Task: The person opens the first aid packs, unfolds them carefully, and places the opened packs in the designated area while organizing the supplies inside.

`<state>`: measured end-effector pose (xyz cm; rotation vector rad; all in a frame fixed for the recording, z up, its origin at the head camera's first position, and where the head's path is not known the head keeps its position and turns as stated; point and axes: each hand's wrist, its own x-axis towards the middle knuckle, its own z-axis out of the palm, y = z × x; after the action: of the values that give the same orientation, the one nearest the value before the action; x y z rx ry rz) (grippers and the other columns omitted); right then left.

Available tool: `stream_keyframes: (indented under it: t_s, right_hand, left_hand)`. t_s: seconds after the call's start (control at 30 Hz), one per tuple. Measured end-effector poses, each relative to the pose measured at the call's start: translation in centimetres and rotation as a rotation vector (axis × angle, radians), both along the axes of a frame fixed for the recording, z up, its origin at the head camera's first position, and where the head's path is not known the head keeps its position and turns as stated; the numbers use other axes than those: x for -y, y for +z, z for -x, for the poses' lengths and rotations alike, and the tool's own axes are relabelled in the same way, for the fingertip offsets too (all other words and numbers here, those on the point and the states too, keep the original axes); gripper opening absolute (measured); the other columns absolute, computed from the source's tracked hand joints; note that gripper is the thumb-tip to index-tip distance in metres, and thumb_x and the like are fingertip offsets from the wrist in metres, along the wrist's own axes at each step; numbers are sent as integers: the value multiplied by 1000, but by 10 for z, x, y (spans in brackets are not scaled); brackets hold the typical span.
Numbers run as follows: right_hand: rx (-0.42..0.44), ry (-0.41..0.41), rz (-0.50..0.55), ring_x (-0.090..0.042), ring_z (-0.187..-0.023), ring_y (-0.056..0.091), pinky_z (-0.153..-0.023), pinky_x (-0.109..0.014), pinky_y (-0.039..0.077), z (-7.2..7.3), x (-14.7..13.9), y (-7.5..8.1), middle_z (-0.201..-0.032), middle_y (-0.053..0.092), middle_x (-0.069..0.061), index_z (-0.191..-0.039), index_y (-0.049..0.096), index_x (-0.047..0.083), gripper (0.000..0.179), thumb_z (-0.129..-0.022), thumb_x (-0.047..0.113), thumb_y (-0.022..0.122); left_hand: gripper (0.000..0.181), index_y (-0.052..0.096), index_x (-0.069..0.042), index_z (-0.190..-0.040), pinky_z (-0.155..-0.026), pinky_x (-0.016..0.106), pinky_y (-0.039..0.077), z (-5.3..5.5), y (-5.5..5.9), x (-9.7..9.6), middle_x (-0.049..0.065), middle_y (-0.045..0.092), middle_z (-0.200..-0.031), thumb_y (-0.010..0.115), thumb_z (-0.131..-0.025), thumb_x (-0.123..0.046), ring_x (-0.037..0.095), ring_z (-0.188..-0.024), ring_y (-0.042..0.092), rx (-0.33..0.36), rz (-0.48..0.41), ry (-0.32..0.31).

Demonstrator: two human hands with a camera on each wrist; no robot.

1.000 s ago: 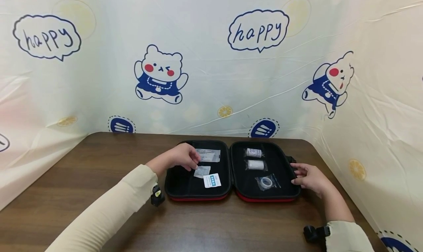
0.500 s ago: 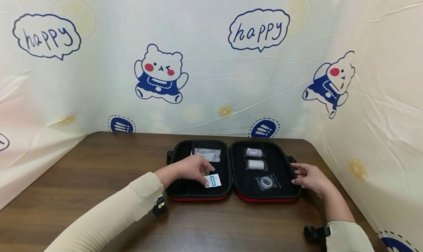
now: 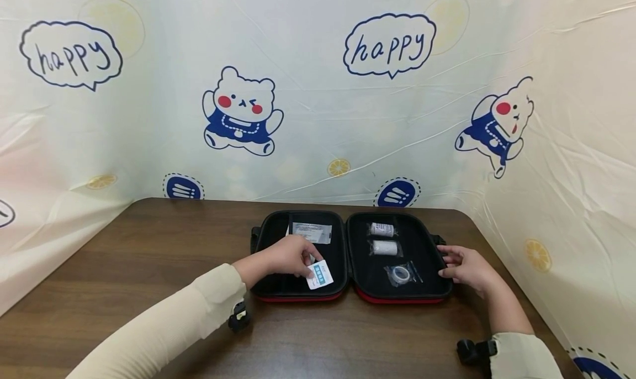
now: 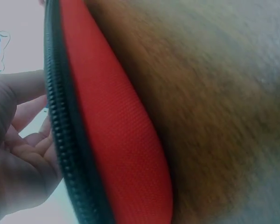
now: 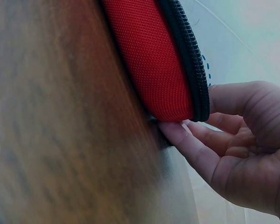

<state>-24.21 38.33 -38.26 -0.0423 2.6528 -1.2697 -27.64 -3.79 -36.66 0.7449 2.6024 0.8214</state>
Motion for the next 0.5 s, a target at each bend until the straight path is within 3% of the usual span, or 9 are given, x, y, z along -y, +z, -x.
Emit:
stream_keyframes:
  t_s: [0.27, 0.5]
  right_hand:
    - [-4, 10, 11, -37, -111, 54, -78, -39, 55, -1, 1, 0, -129, 49, -37, -142, 37, -10, 70, -86, 12, 74]
    - [-17, 15, -5, -36, -110, 55, -77, -37, 55, -1, 0, 0, -128, 50, -37, -142, 37, -11, 70, -86, 11, 73]
  left_hand:
    - [18, 76, -7, -102, -57, 27, 57, -3, -1, 10, 4, 67, -82, 70, -86, 0, 16, -63, 65, 152, -199, 96]
    - [21, 75, -3, -102, -56, 29, 57, -7, -3, 23, 9, 68, -88, 66, -85, 4, 17, -63, 65, 174, -334, 217]
